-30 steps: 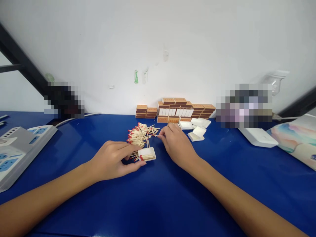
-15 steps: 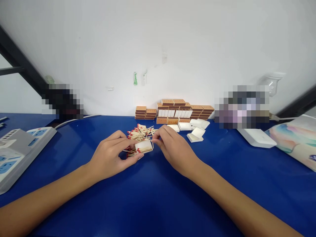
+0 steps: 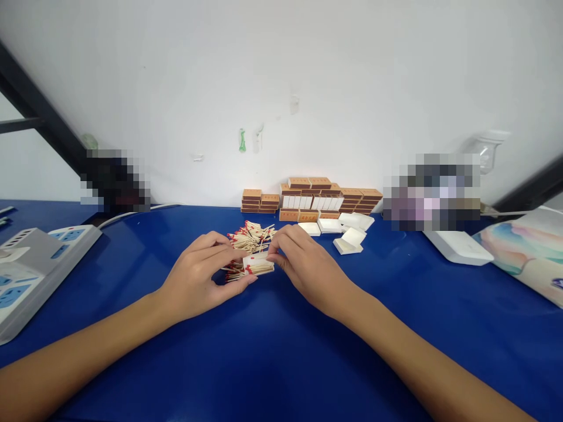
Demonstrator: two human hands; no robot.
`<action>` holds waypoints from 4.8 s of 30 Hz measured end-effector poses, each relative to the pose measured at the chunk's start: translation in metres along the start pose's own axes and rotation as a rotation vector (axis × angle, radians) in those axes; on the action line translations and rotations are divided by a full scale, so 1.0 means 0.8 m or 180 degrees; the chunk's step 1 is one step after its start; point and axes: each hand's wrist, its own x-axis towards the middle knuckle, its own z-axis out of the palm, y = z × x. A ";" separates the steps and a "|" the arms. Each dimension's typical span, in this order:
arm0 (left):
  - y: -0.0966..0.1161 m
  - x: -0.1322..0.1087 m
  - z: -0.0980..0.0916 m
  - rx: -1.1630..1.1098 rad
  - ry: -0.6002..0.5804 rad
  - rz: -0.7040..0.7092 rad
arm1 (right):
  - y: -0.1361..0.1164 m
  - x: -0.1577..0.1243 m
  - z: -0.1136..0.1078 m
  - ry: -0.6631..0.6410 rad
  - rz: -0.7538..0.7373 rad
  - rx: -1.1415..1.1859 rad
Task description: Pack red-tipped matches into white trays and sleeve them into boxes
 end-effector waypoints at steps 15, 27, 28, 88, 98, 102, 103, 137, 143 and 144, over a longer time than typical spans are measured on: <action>0.017 -0.001 -0.002 -0.0370 -0.0300 0.0527 | 0.044 -0.001 -0.002 0.0122 0.0472 -0.0222; 0.009 -0.004 0.006 -0.0460 -0.0581 0.0391 | 0.072 0.021 0.027 -0.0251 -0.0158 -0.0871; 0.009 -0.004 0.006 -0.0462 -0.0590 0.0388 | 0.074 0.021 0.027 -0.0263 -0.0146 -0.0906; 0.010 -0.001 0.000 -0.0576 -0.0436 0.0276 | 0.033 -0.001 -0.003 0.0378 0.1073 0.0224; 0.008 -0.003 0.000 -0.0378 -0.0779 0.0428 | 0.093 0.008 0.011 -0.0369 0.0275 -0.0512; 0.007 -0.004 0.000 -0.0332 -0.0705 0.0418 | 0.087 0.010 0.005 -0.0552 0.0361 -0.0534; 0.007 -0.004 0.000 -0.0337 -0.0715 0.0417 | 0.084 0.009 0.004 -0.0596 0.0379 -0.0509; 0.007 0.002 0.002 -0.0385 -0.0349 0.0345 | -0.020 -0.008 -0.008 -0.0539 0.0213 0.0013; 0.005 0.000 0.001 -0.0433 -0.0183 0.0164 | -0.023 -0.006 -0.012 -0.0657 0.0184 0.0061; 0.005 -0.001 0.001 -0.0466 -0.0169 0.0131 | -0.023 -0.006 -0.011 -0.0655 0.0168 0.0049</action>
